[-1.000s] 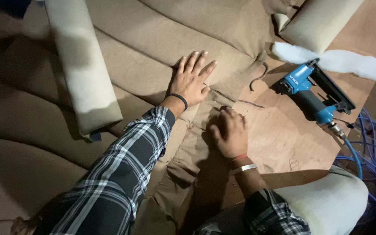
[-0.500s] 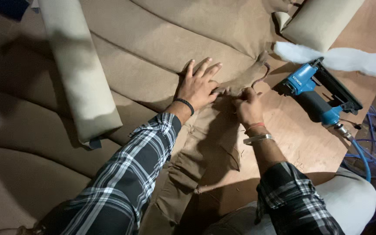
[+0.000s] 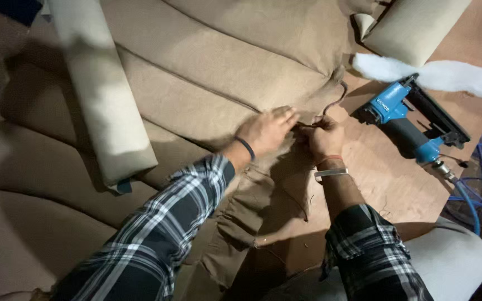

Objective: The person works on a padded upholstered chair back on a work table. They remove staples from the fabric edge with a staple remover, pull loose fabric taut by hand, and drive staples with a pneumatic staple gun, smoothing the fabric over the padding as they go.

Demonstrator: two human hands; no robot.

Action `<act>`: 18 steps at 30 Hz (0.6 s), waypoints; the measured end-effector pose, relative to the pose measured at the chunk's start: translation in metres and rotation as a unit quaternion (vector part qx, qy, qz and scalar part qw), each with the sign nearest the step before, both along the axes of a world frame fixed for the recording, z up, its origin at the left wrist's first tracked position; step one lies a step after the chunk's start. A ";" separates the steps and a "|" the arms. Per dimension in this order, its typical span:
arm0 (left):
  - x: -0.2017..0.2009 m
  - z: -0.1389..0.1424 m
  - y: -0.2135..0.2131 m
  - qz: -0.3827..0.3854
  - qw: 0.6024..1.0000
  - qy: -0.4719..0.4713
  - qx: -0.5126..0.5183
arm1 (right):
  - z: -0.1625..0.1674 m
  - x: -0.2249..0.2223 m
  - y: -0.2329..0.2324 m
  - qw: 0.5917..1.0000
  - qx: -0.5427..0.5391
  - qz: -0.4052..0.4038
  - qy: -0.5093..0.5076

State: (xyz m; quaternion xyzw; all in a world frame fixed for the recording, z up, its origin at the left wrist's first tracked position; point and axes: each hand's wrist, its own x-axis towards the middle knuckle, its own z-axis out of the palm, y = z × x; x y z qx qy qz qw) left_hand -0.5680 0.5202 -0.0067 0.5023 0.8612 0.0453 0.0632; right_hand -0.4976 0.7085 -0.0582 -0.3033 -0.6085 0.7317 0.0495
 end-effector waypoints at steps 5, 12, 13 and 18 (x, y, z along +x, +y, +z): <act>0.045 -0.004 0.010 0.129 0.974 -0.063 0.176 | 0.009 0.008 -0.005 0.977 0.198 0.046 0.060; 0.047 -0.013 0.010 0.159 0.938 -0.109 0.289 | 0.077 0.012 0.014 0.985 0.089 0.135 0.060; 0.047 -0.015 0.010 0.176 0.942 -0.110 0.263 | 0.086 0.013 0.016 0.979 0.125 0.140 0.083; 0.045 -0.029 0.020 0.243 0.917 -0.055 0.310 | 0.111 0.029 0.031 0.995 0.001 0.056 0.080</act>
